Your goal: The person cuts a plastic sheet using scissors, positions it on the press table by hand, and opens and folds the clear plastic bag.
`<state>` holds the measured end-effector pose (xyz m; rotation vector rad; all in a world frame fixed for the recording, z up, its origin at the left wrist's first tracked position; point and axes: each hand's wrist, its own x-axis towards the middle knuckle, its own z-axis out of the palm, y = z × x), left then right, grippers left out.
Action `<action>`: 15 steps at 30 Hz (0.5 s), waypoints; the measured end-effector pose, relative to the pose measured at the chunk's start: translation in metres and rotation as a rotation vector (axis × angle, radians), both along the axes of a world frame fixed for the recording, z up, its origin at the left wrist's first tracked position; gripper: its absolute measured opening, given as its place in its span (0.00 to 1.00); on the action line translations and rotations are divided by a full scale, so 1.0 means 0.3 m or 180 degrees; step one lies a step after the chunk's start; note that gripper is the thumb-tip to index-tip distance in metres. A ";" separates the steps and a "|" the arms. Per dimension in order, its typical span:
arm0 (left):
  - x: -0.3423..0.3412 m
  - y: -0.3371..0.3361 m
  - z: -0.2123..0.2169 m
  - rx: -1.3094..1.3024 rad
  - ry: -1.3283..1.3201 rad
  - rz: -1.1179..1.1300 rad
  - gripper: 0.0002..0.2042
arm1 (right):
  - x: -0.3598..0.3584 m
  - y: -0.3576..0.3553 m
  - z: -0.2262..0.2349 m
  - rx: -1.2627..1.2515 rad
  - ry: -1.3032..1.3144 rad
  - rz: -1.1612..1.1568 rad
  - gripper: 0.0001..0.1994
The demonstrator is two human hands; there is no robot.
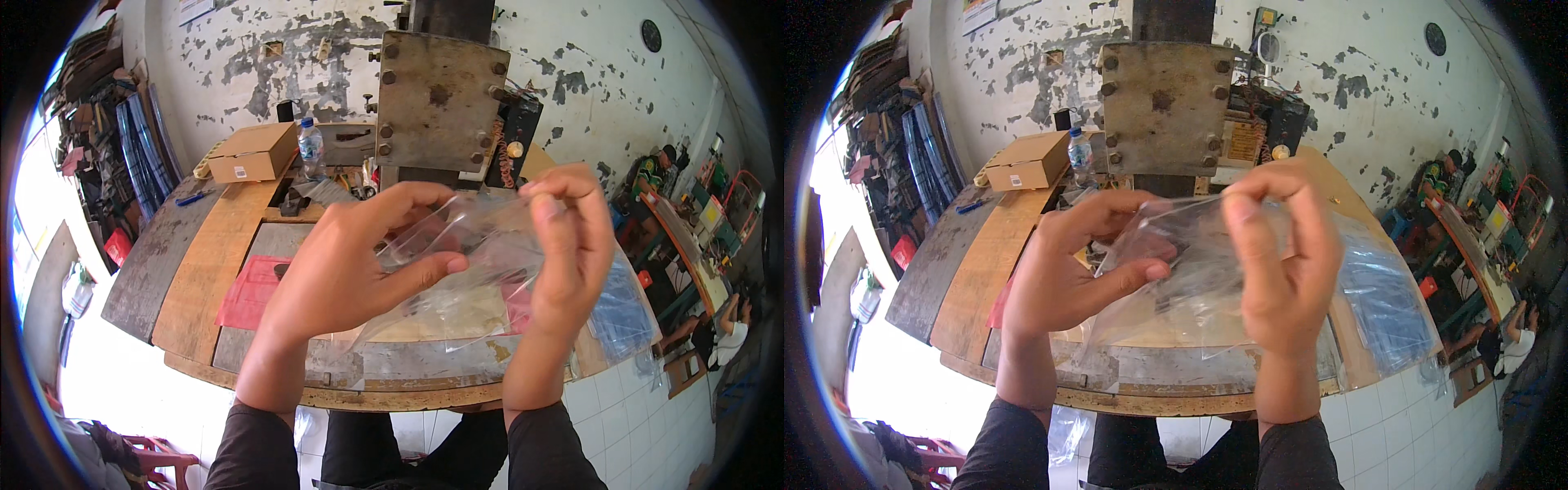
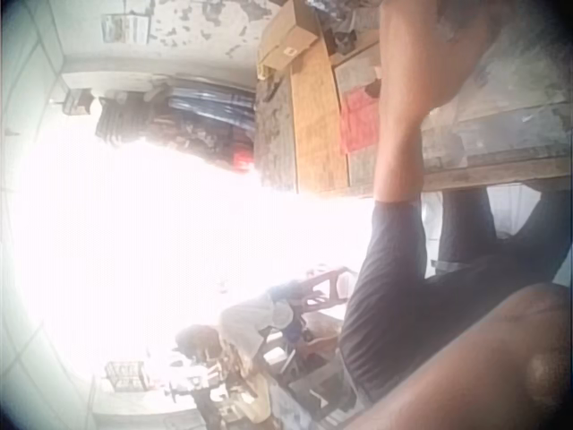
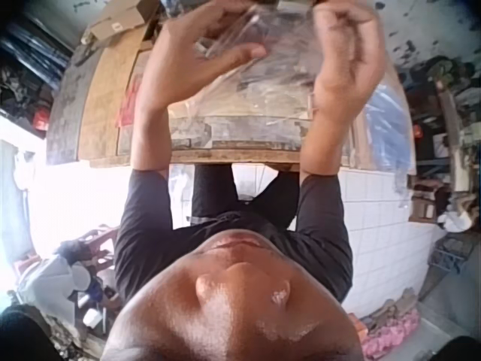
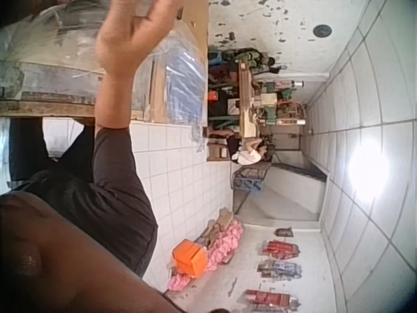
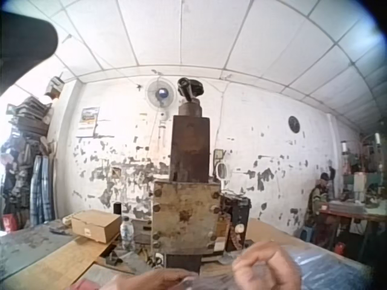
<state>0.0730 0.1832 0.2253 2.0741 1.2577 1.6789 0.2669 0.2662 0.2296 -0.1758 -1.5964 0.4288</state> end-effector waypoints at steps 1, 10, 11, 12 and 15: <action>-0.007 -0.002 0.004 0.0007 -0.0004 0.0006 0.14 | 0.013 0.012 0.007 -0.0073 0.0103 -0.0057 0.04; -0.060 0.035 0.011 -0.0422 0.0602 0.0106 0.11 | 0.035 0.103 0.011 -0.0289 0.0623 -0.0126 0.06; -0.063 0.033 0.009 -0.0559 0.0581 0.0149 0.10 | 0.031 0.102 0.013 -0.0381 0.0537 -0.0178 0.08; -0.059 0.037 0.009 -0.0707 0.0572 0.0183 0.09 | 0.035 0.105 0.012 -0.0482 0.0462 -0.0239 0.10; -0.050 0.046 0.007 -0.0563 0.0718 0.0221 0.09 | 0.028 0.113 0.035 0.0328 0.0320 -0.0916 0.17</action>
